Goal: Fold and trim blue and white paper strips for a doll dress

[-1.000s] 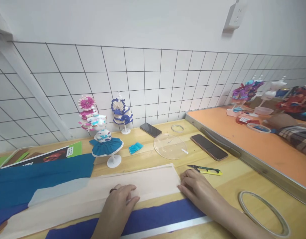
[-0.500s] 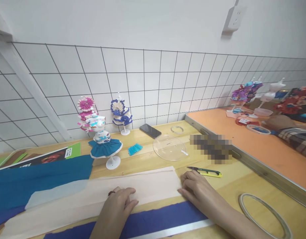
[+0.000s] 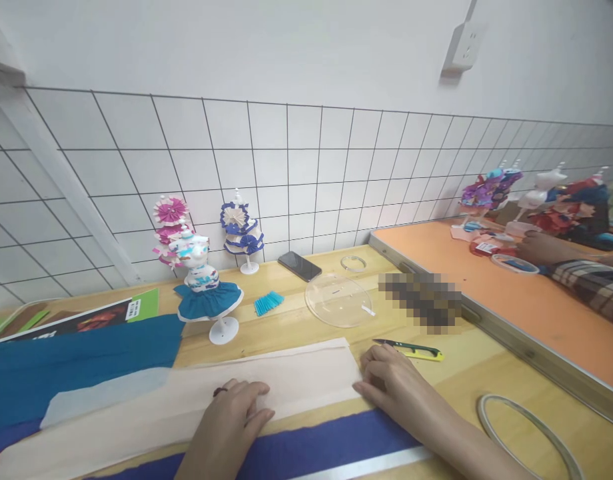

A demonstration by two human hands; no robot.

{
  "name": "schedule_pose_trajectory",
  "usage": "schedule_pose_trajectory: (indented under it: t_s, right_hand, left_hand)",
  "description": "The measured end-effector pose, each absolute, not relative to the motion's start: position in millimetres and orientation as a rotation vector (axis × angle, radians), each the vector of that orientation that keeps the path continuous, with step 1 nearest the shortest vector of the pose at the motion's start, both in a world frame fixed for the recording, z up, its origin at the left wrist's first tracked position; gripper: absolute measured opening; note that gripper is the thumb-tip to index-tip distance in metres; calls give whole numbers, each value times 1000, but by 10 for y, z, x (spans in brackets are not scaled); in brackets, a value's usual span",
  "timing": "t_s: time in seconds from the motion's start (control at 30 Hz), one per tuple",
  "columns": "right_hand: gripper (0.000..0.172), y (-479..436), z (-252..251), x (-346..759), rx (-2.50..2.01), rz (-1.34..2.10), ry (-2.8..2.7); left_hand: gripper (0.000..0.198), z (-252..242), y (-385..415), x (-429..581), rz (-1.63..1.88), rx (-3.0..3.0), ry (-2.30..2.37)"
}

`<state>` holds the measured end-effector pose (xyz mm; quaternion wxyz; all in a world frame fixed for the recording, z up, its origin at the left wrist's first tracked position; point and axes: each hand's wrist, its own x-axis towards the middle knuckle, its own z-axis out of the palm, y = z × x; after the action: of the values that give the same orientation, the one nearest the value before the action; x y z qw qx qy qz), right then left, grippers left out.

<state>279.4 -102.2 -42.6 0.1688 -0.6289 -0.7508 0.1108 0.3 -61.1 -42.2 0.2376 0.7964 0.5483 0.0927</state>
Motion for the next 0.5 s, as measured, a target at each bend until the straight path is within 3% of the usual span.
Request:
schedule_pose_trajectory:
  t_s: [0.13,0.27,0.37,0.5]
  right_hand:
    - [15,-1028,-404,2807,-1863,340,-2052]
    - [10,-1034,-402,2825,-1836,357,-2063]
    - [3,-1065,-395,2810,-1771,278,-2128]
    - [16,-1174,-358,2662,-1486,74,-2301]
  left_hand:
    - [25,-485,-661,34,388,2540,1402]
    - [40,-595,-763,133,473,2933,1214]
    - [36,-676,-798,179,440,2980,1190]
    - [25,-767,-793,189,460,2990,1194]
